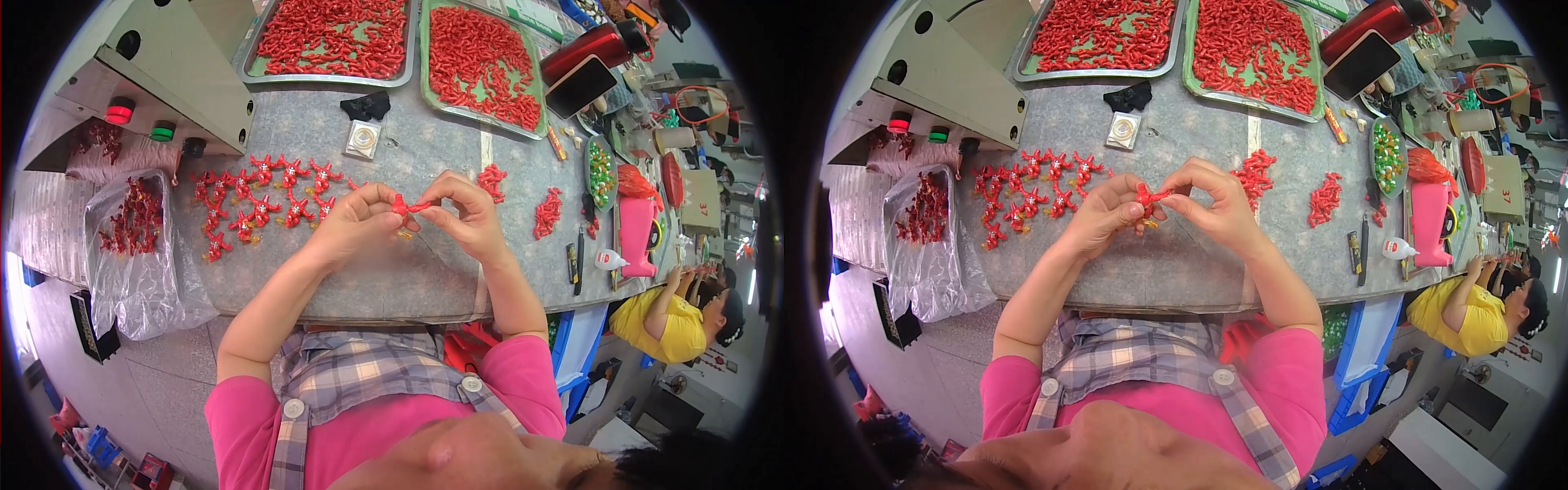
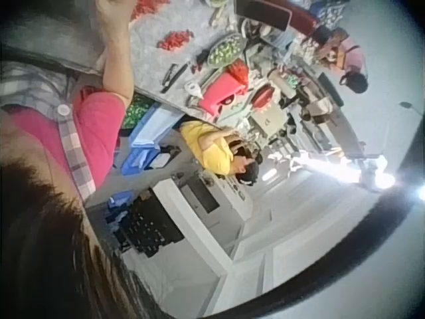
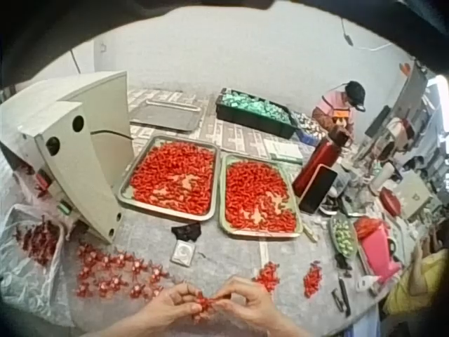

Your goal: The person assembles small red plastic parts by hand at a factory workbench, grouping them together in trays.

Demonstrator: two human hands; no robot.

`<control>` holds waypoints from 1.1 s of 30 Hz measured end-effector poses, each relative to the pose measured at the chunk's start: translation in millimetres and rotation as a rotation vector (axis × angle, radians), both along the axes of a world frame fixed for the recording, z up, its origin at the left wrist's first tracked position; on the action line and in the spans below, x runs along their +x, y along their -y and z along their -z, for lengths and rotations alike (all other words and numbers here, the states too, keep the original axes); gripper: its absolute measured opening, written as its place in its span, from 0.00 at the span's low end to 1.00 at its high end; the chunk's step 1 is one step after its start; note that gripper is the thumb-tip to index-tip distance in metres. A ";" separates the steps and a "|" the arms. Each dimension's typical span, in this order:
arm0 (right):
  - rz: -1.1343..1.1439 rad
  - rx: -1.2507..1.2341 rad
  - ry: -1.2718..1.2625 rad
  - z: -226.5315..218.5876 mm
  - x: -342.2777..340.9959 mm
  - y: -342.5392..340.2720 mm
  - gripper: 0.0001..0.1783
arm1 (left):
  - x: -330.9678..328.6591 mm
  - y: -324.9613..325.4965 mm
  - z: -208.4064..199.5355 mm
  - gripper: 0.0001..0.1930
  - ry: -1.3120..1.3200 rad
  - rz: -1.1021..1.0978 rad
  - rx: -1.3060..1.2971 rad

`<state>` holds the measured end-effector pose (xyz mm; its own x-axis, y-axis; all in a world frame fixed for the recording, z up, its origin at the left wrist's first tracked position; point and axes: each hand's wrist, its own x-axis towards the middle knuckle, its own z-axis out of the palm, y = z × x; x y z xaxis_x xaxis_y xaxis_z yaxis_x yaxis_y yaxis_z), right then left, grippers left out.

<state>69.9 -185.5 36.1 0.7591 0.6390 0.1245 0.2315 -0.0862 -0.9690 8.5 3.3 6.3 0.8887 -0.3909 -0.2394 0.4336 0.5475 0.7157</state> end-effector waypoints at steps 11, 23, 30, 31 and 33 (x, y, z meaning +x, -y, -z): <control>0.006 -0.156 0.466 -4.6 4.0 -0.4 0.09 | -1.5 -2.1 -3.1 0.09 0.098 -0.061 0.145; -0.005 -0.411 1.059 -9.0 -1.0 5.9 0.11 | -3.3 -0.2 -2.7 0.08 0.179 -0.122 0.289; 0.002 -0.432 1.201 -9.4 -2.6 7.5 0.14 | -4.4 -0.5 3.0 0.09 0.279 -0.147 0.482; 0.002 -0.432 1.202 -9.9 -2.7 7.3 0.14 | -4.3 -0.4 2.1 0.09 0.279 -0.147 0.482; 0.003 -0.441 1.201 -10.0 -3.1 6.0 0.14 | -4.9 -0.8 0.3 0.10 0.260 -0.145 0.462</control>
